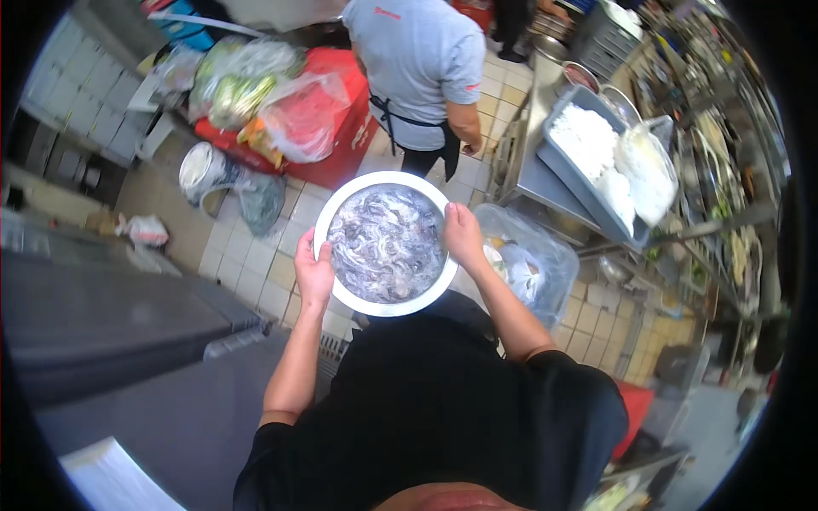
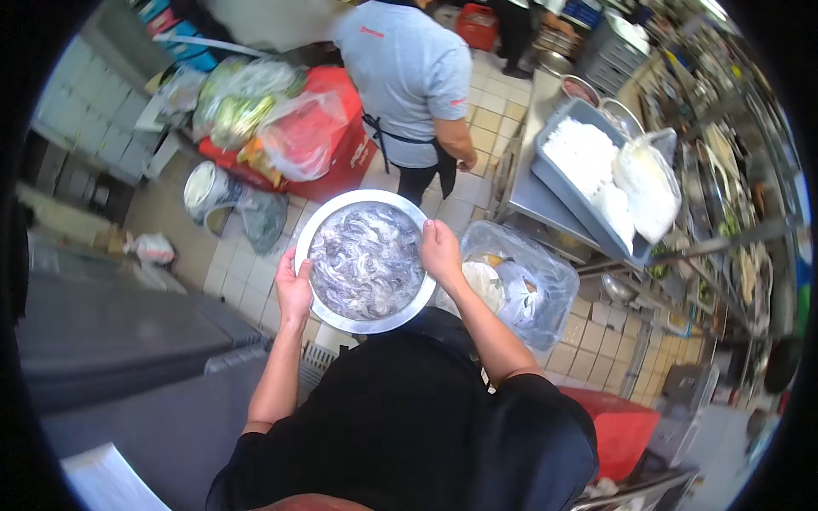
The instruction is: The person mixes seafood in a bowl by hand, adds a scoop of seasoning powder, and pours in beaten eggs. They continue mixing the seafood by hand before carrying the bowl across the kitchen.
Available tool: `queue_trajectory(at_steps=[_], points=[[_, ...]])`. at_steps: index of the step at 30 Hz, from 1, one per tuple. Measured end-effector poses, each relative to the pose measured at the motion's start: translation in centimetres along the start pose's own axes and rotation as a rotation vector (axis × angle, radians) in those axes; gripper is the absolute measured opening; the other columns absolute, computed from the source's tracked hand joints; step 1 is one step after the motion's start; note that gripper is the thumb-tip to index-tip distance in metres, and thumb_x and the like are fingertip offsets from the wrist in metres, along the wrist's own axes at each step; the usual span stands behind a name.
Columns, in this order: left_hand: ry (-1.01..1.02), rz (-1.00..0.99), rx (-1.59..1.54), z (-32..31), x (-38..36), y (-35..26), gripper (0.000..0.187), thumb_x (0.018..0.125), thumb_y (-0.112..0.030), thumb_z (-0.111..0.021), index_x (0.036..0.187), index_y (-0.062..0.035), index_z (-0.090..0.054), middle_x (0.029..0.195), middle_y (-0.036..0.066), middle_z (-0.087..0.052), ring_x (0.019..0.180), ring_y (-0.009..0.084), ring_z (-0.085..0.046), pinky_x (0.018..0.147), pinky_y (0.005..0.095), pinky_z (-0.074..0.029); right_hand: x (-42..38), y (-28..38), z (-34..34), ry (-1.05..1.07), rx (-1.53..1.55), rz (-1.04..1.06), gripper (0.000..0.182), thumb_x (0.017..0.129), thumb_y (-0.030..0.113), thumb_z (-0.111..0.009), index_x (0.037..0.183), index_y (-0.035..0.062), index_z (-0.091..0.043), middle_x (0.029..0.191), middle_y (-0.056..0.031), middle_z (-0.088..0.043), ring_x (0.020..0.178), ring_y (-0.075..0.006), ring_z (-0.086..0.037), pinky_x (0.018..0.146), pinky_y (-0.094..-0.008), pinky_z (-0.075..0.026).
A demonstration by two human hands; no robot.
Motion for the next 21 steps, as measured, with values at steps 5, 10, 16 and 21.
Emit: queue_trajectory(at_steps=[5, 10, 16, 21], points=[[0.202, -0.03, 0.03, -0.5, 2.7, 0.8, 0.038, 0.094, 0.002, -0.061, 0.129, 0.0043, -0.048, 0.114, 0.013, -0.066, 0.102, 0.0162, -0.063, 0.092, 0.0295, -0.049, -2.4, 0.0, 0.7, -0.192, 0.024, -0.014, 0.039, 0.103, 0.033, -0.047, 0.086, -0.0008, -0.058, 0.076, -0.0193, -0.059, 0.071, -0.032, -0.057, 0.069, -0.0429, -0.045], [0.358, 0.022, 0.007, -2.1, 5.0, 2.1, 0.035, 0.095, 0.001, -0.06, 0.126, 0.0027, -0.045, 0.111, 0.015, -0.066, 0.099, 0.0163, -0.064, 0.088, 0.0302, -0.05, -3.1, 0.2, 1.7, -0.272, -0.035, -0.048, 0.039, 0.101, 0.034, -0.05, 0.085, -0.0004, -0.058, 0.077, -0.0222, -0.059, 0.071, -0.0365, -0.057, 0.068, -0.0443, -0.045], [0.45, -0.157, 0.188, -2.2, 7.3, 2.4, 0.027, 0.095, -0.001, -0.061, 0.117, 0.0003, -0.046, 0.1, 0.01, -0.067, 0.088, 0.0126, -0.063, 0.081, 0.0279, -0.051, -4.2, -0.4, 1.4, -0.434, 0.114, 0.051, 0.039, 0.1, 0.032, -0.054, 0.081, -0.0017, -0.055, 0.073, -0.0217, -0.057, 0.066, -0.0335, -0.053, 0.066, -0.0429, -0.044], [0.56, -0.19, 0.198, -3.3, 7.6, 0.2, 0.027, 0.095, -0.001, -0.06, 0.118, 0.0005, -0.046, 0.101, 0.009, -0.067, 0.088, 0.012, -0.064, 0.081, 0.0273, -0.051, -7.8, 2.5, 2.8, -0.565, 0.034, 0.047, 0.038, 0.1, 0.03, -0.053, 0.079, -0.0016, -0.052, 0.069, -0.0193, -0.054, 0.062, -0.0298, -0.049, 0.063, -0.0422, -0.043]])
Point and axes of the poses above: each hand's wrist, its own x-axis towards the middle knuckle, its own z-axis out of the back of the hand, y = z × x, the point moved 9 cm from there along x, towards the middle knuckle
